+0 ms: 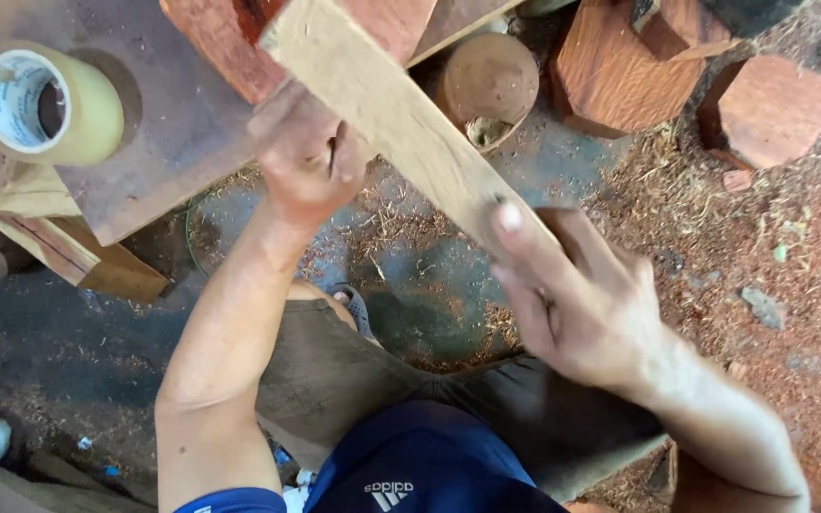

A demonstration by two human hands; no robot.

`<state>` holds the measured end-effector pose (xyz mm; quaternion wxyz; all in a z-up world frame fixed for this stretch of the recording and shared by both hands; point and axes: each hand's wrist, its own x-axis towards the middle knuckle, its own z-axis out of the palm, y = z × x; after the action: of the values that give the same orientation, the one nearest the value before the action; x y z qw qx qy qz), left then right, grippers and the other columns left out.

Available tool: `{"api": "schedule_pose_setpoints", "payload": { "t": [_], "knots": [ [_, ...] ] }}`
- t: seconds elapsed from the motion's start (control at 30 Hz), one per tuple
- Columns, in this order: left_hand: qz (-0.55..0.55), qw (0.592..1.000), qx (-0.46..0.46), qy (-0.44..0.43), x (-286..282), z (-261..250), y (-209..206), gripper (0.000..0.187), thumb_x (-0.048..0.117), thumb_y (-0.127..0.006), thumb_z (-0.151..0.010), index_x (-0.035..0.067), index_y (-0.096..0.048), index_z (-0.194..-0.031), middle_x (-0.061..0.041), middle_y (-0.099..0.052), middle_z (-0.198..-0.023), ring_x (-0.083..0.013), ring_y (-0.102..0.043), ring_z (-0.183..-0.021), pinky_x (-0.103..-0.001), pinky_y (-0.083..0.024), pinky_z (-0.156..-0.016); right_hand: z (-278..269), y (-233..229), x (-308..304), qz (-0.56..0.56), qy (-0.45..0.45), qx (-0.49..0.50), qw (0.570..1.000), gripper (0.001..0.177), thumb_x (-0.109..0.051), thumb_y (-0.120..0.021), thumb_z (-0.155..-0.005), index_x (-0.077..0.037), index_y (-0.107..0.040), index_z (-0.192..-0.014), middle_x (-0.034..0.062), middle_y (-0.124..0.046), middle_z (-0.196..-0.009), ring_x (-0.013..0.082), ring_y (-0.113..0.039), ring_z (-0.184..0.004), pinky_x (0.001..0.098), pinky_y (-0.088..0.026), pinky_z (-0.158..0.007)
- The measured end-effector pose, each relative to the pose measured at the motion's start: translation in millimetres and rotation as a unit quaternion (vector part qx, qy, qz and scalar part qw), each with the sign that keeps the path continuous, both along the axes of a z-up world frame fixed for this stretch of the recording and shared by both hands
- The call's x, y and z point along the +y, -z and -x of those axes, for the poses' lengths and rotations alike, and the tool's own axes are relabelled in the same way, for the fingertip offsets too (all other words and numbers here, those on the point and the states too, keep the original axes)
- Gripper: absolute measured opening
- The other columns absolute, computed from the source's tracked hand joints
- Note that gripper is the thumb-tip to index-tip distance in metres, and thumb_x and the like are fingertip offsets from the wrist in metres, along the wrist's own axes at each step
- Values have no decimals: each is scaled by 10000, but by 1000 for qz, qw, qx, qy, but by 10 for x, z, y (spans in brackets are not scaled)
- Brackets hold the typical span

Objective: Applying a resin or wood filler into a crack in a wooden board using a small metal rod.

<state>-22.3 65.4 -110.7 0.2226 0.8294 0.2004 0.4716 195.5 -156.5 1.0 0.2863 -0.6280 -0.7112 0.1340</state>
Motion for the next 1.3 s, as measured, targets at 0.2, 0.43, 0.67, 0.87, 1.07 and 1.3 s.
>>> {"api": "schedule_pose_setpoints", "payload": {
  "t": [0.2,0.43,0.67,0.87,1.07,1.3],
  "knots": [
    [5,999,44,-22,85,-72,-128,59,-1,-681,-888,-40,-724,-890,-162,-740,-852,-319,-706,-798,-437,-559,-744,-14,108,-25,-164,-44,44,985,760,-83,-656,-1059,-211,-232,-1677,202,-640,-1226,262,-680,-836,342,-548,-579],
    [-9,999,-4,52,40,-109,-283,112,72,-703,-1002,-30,-748,-1009,-155,-760,-950,-292,-763,-912,-426,-629,-863,-14,348,75,-22,-24,23,999,717,-120,-731,-983,-159,-346,-1586,144,-653,-1003,154,-582,-592,269,-478,-401],
    [-24,997,-42,58,130,-231,-289,105,76,-701,-1069,-12,-747,-1035,-151,-765,-941,-202,-755,-874,-317,-640,-728,-269,456,-35,-62,-17,36,997,738,-113,-693,-976,2,-284,-1579,350,-559,-1454,509,-688,-1258,541,-619,-1036],
    [-29,998,-51,-6,167,-263,-477,95,65,-733,-1070,1,-756,-1003,-53,-681,-766,-133,-612,-685,-302,-462,-559,-503,579,-1,82,81,144,983,736,-109,-676,-1038,110,-271,-1613,333,-501,-1573,393,-607,-1398,417,-501,-1190],
    [27,999,-20,-23,299,-244,-337,359,-25,-760,-1003,18,-560,-707,-22,-453,-545,-119,-415,-487,-314,-261,-535,-507,427,40,87,103,94,986,730,-45,-686,-997,82,-289,-1596,334,-477,-1576,412,-511,-1474,435,-436,-1193],
    [-6,1000,-9,-9,32,-130,-773,177,-22,-641,-1089,-1,-689,-919,-71,-722,-811,-149,-687,-707,-304,-503,-614,-638,641,121,177,137,120,967,799,-141,-677,-1001,-1,-239,-1654,285,-534,-1549,387,-625,-1345,443,-514,-1077]
  ]
}}
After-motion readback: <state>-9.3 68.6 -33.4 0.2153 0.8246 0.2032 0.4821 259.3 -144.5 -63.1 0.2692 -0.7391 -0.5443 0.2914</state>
